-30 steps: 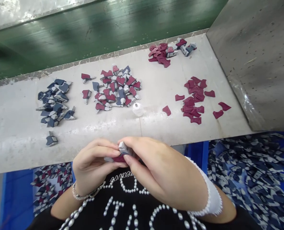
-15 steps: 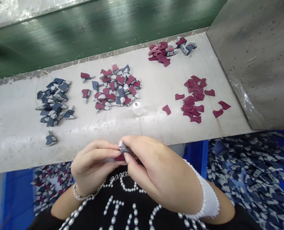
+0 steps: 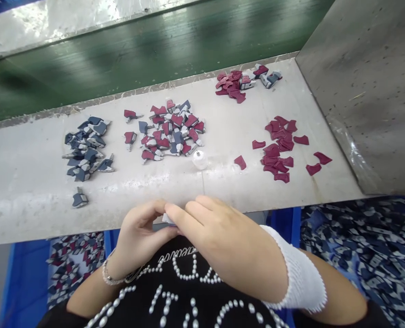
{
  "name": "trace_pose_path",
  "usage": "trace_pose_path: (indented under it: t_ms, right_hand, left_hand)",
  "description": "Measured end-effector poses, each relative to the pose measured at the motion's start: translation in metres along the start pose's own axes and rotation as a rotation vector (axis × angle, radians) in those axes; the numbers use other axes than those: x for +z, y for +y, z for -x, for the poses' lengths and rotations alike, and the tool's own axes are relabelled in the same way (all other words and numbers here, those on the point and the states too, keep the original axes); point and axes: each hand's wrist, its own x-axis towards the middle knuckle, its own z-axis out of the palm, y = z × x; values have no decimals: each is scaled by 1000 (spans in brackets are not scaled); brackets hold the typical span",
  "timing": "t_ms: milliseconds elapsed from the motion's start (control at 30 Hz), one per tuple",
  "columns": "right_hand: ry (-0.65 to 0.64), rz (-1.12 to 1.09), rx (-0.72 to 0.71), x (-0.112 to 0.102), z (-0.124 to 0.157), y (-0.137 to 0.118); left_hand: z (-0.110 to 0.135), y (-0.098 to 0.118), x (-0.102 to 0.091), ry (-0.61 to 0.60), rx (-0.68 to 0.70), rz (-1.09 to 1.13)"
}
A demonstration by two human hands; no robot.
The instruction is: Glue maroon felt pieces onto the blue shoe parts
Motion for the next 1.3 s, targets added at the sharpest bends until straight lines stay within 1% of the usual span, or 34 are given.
trace_pose_path:
  t_ms: [133, 200, 267, 333, 433, 500, 567, 667, 733, 800, 833, 900, 967, 1033, 1100, 1167, 1233, 1300]
  right_hand:
    - [-15, 50, -52, -8, -1, 0]
    - [-22, 58, -53, -11, -2, 0]
    - [-43, 44, -42, -13, -3, 0]
    - [-57, -4, -9, -14, -3, 0]
    - [-17, -123, 73, -11, -5, -1]
    - [32, -163, 107, -6, -7, 0]
    - [62, -176, 120, -1, -10, 4]
    - [94, -182, 145, -4, -10, 15]
    - [174, -161, 227, -12, -3, 26]
    - [310, -129, 369, -23, 5, 40]
    - [369, -109, 435, -26, 8, 48]
    - [417, -87, 529, -28, 10, 63]
    - [409, -98, 558, -20, 5, 78]
    - [377, -138, 510, -6, -6, 88]
    - [346, -186, 452, 7, -18, 95]
    - [344, -224, 416, 16, -29, 98]
    - [338, -249, 417, 20, -37, 98]
    - [271, -283, 424, 18, -41, 95]
  left_hand:
    - [0, -5, 3, 69, 127, 40]
    - [-2, -7, 4, 73, 147, 72]
    - [-5, -7, 3, 41, 117, 112]
    - [-8, -5, 1, -24, 62, 120]
    - [-8, 0, -2, -111, 7, 44]
    - [-6, 1, -2, -115, -9, -3]
    - [-6, -1, -3, -93, -30, -25]
    - [-19, -8, -10, -89, -66, -35]
    - [-39, -10, -20, -61, -99, -28]
    - [-65, -9, -32, 3, -128, -42]
    - [-78, -8, -40, 18, -140, -86]
    - [-98, -4, -57, 48, -124, -248]
    - [-105, -3, -80, 107, -111, -460]
    - [-98, -6, -107, 189, -139, -632]
    - [-82, -14, -133, 245, -213, -749]
    - [-65, -26, -154, 244, -297, -834]
    - [-53, -39, -163, 250, -352, -888]
    - [-49, -49, -161, 270, -373, -929]
